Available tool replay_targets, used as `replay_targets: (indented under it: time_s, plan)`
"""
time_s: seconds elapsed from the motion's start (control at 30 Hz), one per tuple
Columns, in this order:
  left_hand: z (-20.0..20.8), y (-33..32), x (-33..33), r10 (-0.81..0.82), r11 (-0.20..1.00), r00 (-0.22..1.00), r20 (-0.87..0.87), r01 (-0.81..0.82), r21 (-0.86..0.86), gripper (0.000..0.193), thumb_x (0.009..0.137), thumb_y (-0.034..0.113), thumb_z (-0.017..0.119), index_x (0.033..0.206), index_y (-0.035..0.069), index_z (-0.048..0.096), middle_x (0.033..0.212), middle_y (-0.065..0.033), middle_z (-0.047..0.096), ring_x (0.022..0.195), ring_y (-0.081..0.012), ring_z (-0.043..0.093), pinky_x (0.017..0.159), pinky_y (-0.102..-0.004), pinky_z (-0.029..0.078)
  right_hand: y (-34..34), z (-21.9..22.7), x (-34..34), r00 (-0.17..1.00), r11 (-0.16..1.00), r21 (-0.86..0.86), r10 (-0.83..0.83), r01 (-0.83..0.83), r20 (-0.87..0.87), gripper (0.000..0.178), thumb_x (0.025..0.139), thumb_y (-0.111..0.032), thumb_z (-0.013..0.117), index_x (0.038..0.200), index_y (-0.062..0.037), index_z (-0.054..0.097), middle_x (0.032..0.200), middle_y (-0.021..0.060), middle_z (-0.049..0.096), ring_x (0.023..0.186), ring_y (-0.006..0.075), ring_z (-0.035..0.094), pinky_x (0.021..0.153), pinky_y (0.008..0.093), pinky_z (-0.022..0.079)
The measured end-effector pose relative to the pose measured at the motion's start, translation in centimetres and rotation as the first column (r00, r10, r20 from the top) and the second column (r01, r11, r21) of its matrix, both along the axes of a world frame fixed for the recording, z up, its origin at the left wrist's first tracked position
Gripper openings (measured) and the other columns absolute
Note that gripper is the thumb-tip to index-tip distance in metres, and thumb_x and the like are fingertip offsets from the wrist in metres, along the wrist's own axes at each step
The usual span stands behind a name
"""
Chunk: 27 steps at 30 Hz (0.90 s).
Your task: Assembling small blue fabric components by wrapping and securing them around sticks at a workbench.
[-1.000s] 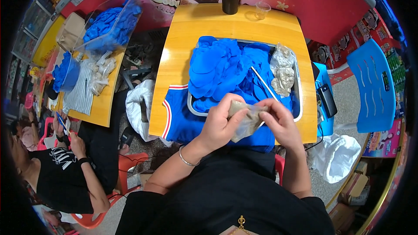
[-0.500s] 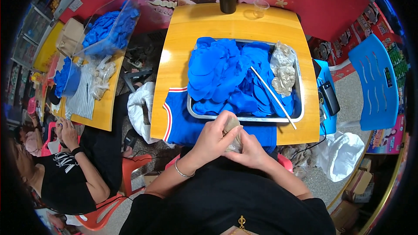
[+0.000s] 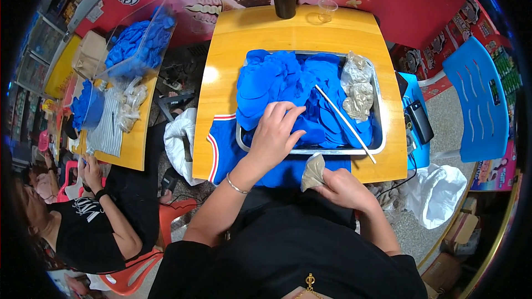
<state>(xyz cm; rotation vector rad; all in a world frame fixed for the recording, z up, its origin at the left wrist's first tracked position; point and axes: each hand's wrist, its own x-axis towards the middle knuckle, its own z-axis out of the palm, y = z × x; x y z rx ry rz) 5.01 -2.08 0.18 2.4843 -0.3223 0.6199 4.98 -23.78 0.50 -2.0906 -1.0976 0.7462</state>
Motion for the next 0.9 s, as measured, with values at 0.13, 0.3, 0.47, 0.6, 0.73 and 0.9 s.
replay_targets:
  time_s: [0.13,0.3,0.47,0.6,0.73,0.9]
  plan:
    - [0.0,-0.5,0.7,0.029,0.991,0.989,-0.144,-0.010,0.135,0.047,0.066,0.012,0.075,0.110,0.005,0.058,0.099,-0.0093,0.056,0.098,-0.0266,0.050,0.082,-0.0358,0.041,-0.5,0.7,0.1,0.999,1.000,-0.021,-0.014,0.013,-0.032,0.028,0.086,-0.021,0.057,0.101,-0.0013,0.046,0.074,0.0239,0.059,0.072,0.0417,0.057,0.060,0.0482,0.044]
    - [-0.5,0.3,0.5,-0.081,0.995,0.969,-0.234,0.066,-0.073,0.030,0.072,0.010,0.070,0.101,0.005,0.061,0.085,-0.0091,0.058,0.082,-0.0242,0.055,0.070,-0.0322,0.043,-0.9,1.3,0.3,0.970,0.989,0.013,-0.143,0.148,-0.198,0.025,0.086,-0.022,0.057,0.097,-0.0010,0.049,0.071,0.0208,0.059,0.069,0.0400,0.058,0.059,0.0452,0.044]
    - [-0.2,2.1,-2.3,-0.371,0.388,0.844,-0.387,-0.237,-0.890,0.008,0.089,0.013,0.058,0.094,0.007,0.055,0.079,-0.0007,0.057,0.074,-0.0034,0.053,0.058,-0.0231,0.044,-0.8,0.3,0.6,0.987,0.940,0.330,-0.127,0.089,0.098,0.021,0.087,-0.021,0.056,0.096,-0.0017,0.052,0.066,0.0159,0.059,0.064,0.0353,0.060,0.058,0.0400,0.045]
    - [0.3,2.1,-4.5,-0.476,-0.126,0.839,-0.262,-0.360,-0.924,0.015,0.091,0.013,0.055,0.104,0.009,0.047,0.087,-0.0023,0.058,0.080,-0.0124,0.060,0.071,-0.0325,0.054,0.2,1.7,0.1,0.971,0.935,0.262,-0.238,0.237,-0.028,0.023,0.089,-0.018,0.055,0.103,-0.0013,0.050,0.067,0.0121,0.061,0.063,0.0292,0.062,0.058,0.0348,0.046]
    - [-0.5,1.7,-6.3,-0.449,-0.308,0.866,-0.219,-0.381,-0.872,0.020,0.091,0.013,0.054,0.108,0.011,0.045,0.092,-0.0051,0.059,0.080,-0.0175,0.062,0.065,-0.0296,0.052,1.6,3.1,-0.7,0.930,0.936,0.092,-0.319,0.339,-0.181,0.026,0.089,-0.017,0.054,0.106,0.0002,0.047,0.069,0.0108,0.062,0.064,0.0269,0.064,0.058,0.0329,0.047]
    - [-0.9,1.2,-7.7,-0.411,-0.409,0.883,-0.225,-0.399,-0.821,0.029,0.092,0.015,0.053,0.118,0.013,0.042,0.102,-0.0068,0.057,0.084,-0.0178,0.059,0.066,-0.0278,0.049,2.4,2.9,-1.0,0.988,0.967,0.232,-0.082,0.110,-0.127,0.023,0.086,-0.017,0.059,0.102,-0.0011,0.053,0.076,0.0137,0.061,0.068,0.0288,0.061,0.060,0.0340,0.046]
